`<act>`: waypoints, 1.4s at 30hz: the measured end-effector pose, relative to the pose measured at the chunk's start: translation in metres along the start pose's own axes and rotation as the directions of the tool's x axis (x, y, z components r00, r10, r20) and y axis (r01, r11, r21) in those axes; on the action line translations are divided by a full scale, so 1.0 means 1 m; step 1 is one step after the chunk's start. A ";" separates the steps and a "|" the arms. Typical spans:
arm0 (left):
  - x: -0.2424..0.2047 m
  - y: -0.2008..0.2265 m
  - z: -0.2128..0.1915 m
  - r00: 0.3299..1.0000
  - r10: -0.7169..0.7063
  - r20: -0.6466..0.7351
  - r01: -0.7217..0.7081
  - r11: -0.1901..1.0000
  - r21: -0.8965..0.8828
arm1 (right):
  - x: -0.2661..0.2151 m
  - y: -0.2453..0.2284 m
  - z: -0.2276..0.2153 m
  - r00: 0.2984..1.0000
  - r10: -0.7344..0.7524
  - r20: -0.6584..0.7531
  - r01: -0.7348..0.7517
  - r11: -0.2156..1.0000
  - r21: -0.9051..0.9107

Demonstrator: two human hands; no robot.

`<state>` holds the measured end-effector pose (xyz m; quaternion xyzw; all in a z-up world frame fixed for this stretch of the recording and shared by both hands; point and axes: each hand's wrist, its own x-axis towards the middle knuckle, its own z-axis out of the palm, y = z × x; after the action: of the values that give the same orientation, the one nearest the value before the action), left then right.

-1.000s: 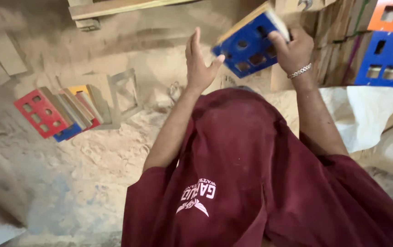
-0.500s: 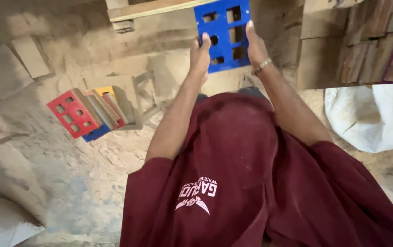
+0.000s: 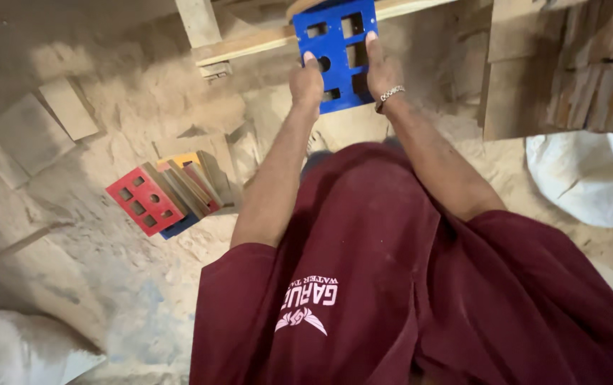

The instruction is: The person repeatedly presses colored rectangular wooden blocks against a rotating grinding wheel to smooth their edges. The person handles multiple blocks of different colors one at a time, rotating them to grind different sides, and places them on the floor after each pass.

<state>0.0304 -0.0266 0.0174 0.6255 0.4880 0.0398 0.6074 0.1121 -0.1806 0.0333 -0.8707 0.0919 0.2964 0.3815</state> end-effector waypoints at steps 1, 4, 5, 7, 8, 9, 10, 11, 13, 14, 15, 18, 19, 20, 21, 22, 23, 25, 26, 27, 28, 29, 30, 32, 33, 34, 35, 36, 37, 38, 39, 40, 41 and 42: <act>-0.004 -0.002 0.002 1.000 0.015 0.014 -0.014 0.999 -0.032 | 0.000 0.004 -0.002 1.000 -0.011 -0.014 0.011 1.000 0.024; -0.007 0.007 0.014 0.998 0.055 0.005 -0.054 0.997 -0.051 | 0.011 0.004 -0.014 0.997 -0.053 -0.053 0.056 0.996 0.063; -0.009 0.009 0.020 0.998 0.064 -0.004 -0.064 0.997 -0.045 | 0.013 0.005 -0.020 0.997 -0.060 -0.055 0.063 0.997 0.048; -0.015 0.011 0.027 0.998 0.062 -0.002 -0.061 0.993 -0.097 | 0.011 0.009 -0.025 0.997 -0.057 -0.057 0.060 0.997 0.051; -0.018 0.013 0.033 0.998 0.062 0.001 -0.061 0.990 -0.126 | 0.013 0.011 -0.030 0.997 -0.049 -0.065 0.054 0.996 0.066; -0.020 0.015 0.039 0.998 0.063 0.005 -0.062 0.991 -0.119 | 0.014 0.012 -0.034 0.996 -0.042 -0.074 0.048 0.996 0.080; -0.021 0.018 0.048 0.998 0.067 0.013 -0.065 0.991 -0.114 | 0.018 0.014 -0.041 0.995 -0.050 -0.081 0.057 0.994 0.090; -0.021 0.021 0.057 0.997 0.071 0.021 -0.068 0.992 -0.109 | 0.022 0.016 -0.048 0.994 -0.059 -0.088 0.068 0.993 0.100; -0.024 0.022 0.068 0.999 0.046 0.023 -0.044 0.996 -0.077 | 0.028 0.021 -0.057 0.994 -0.062 -0.093 0.073 0.990 0.118; -0.025 0.021 0.071 0.999 0.033 0.019 -0.032 0.998 -0.056 | 0.030 0.024 -0.058 0.995 -0.056 -0.087 0.067 0.989 0.131; -0.026 0.019 0.072 0.999 0.042 0.008 -0.041 0.997 -0.067 | 0.031 0.027 -0.059 0.996 -0.049 -0.081 0.061 0.988 0.144; -0.030 0.022 0.092 0.998 0.066 -0.015 -0.067 0.995 -0.079 | 0.041 0.035 -0.074 0.992 -0.024 -0.122 0.043 0.987 0.153; -0.031 0.025 0.098 0.997 0.065 -0.028 -0.067 0.996 -0.060 | 0.044 0.036 -0.079 0.991 -0.037 -0.129 0.058 0.985 0.162; -0.033 0.026 0.102 0.997 0.062 -0.043 -0.063 0.997 -0.038 | 0.045 0.038 -0.083 0.990 -0.049 -0.130 0.071 0.983 0.170; -0.035 0.029 0.106 0.998 0.056 -0.040 -0.058 0.997 -0.042 | 0.046 0.040 -0.086 0.989 -0.060 -0.132 0.083 0.981 0.178; -0.036 0.033 0.112 0.998 0.054 -0.034 -0.056 0.997 -0.048 | 0.050 0.042 -0.091 0.991 -0.049 -0.124 0.071 0.981 0.183; -0.036 0.037 0.120 0.998 0.052 -0.029 -0.053 0.997 -0.055 | 0.054 0.043 -0.096 0.993 -0.037 -0.115 0.058 0.980 0.188; -0.041 0.039 0.132 0.999 0.020 -0.033 -0.021 0.999 -0.031 | 0.062 0.057 -0.105 0.991 -0.052 -0.120 0.072 0.982 0.173; -0.041 0.037 0.138 0.999 0.003 -0.037 -0.004 1.000 -0.020 | 0.068 0.066 -0.107 0.988 -0.082 -0.132 0.102 0.983 0.151; -0.043 0.032 0.144 0.999 0.005 -0.044 -0.006 1.000 -0.024 | 0.076 0.078 -0.109 0.983 -0.112 -0.143 0.131 0.983 0.130; -0.039 0.029 0.151 0.998 0.015 -0.053 -0.017 0.999 -0.030 | 0.088 0.087 -0.110 0.978 -0.142 -0.149 0.159 0.981 0.109; -0.035 0.024 0.159 0.998 0.025 -0.063 -0.027 0.999 -0.036 | 0.101 0.099 -0.110 0.973 -0.173 -0.156 0.187 0.978 0.087; -0.032 0.016 0.170 0.998 0.023 -0.063 -0.026 0.999 -0.038 | 0.112 0.116 -0.114 0.967 -0.197 -0.162 0.209 0.976 0.062; -0.023 0.001 0.194 0.997 0.023 -0.067 -0.026 0.999 -0.041 | 0.140 0.142 -0.122 0.891 -0.419 -0.174 0.382 0.900 -0.209; -0.019 0.001 0.206 0.997 0.023 -0.078 -0.022 1.000 0.015 | 0.152 0.149 -0.129 0.870 -0.464 -0.167 0.413 0.871 -0.267; -0.016 0.002 0.218 0.996 0.026 -0.091 -0.020 0.997 0.069 | 0.161 0.153 -0.138 0.877 -0.449 -0.172 0.403 0.881 -0.247; -0.014 0.007 0.231 0.994 0.029 -0.103 -0.017 0.992 0.122 | 0.166 0.152 -0.151 0.886 -0.426 -0.183 0.389 0.898 -0.206; -0.020 0.011 0.237 0.995 0.082 -0.053 -0.075 0.989 0.125 | 0.160 0.152 -0.162 0.905 -0.381 -0.187 0.362 0.923 -0.129; -0.032 0.019 0.240 0.991 0.134 -0.003 -0.133 0.983 0.126 | 0.147 0.151 -0.175 0.922 -0.328 -0.207 0.329 0.944 -0.028; -0.056 0.019 0.242 0.983 0.172 0.058 -0.179 0.975 0.129 | 0.126 0.157 -0.194 0.930 -0.292 -0.222 0.311 0.949 0.057; -0.092 0.013 0.235 0.962 0.221 0.160 -0.233 0.971 0.060 | 0.095 0.166 -0.213 0.930 -0.283 -0.234 0.317 0.940 0.123; -0.111 0.027 0.234 0.914 0.309 0.264 -0.315 0.949 -0.023 | 0.068 0.168 -0.234 0.863 -0.407 -0.299 0.465 0.870 0.161; -0.150 0.021 0.217 0.840 0.425 0.338 -0.393 0.905 -0.163 | 0.038 0.172 -0.253 0.767 -0.539 -0.348 0.618 0.767 0.174; -0.179 0.027 0.216 0.755 0.519 0.401 -0.419 0.852 -0.313 | 0.013 0.176 -0.275 0.623 -0.673 -0.399 0.768 0.624 0.146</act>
<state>0.0918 -0.2943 0.0802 0.6528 0.1450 0.0879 0.7383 0.1778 -0.4995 0.0650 -0.7978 -0.1674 -0.0407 0.5778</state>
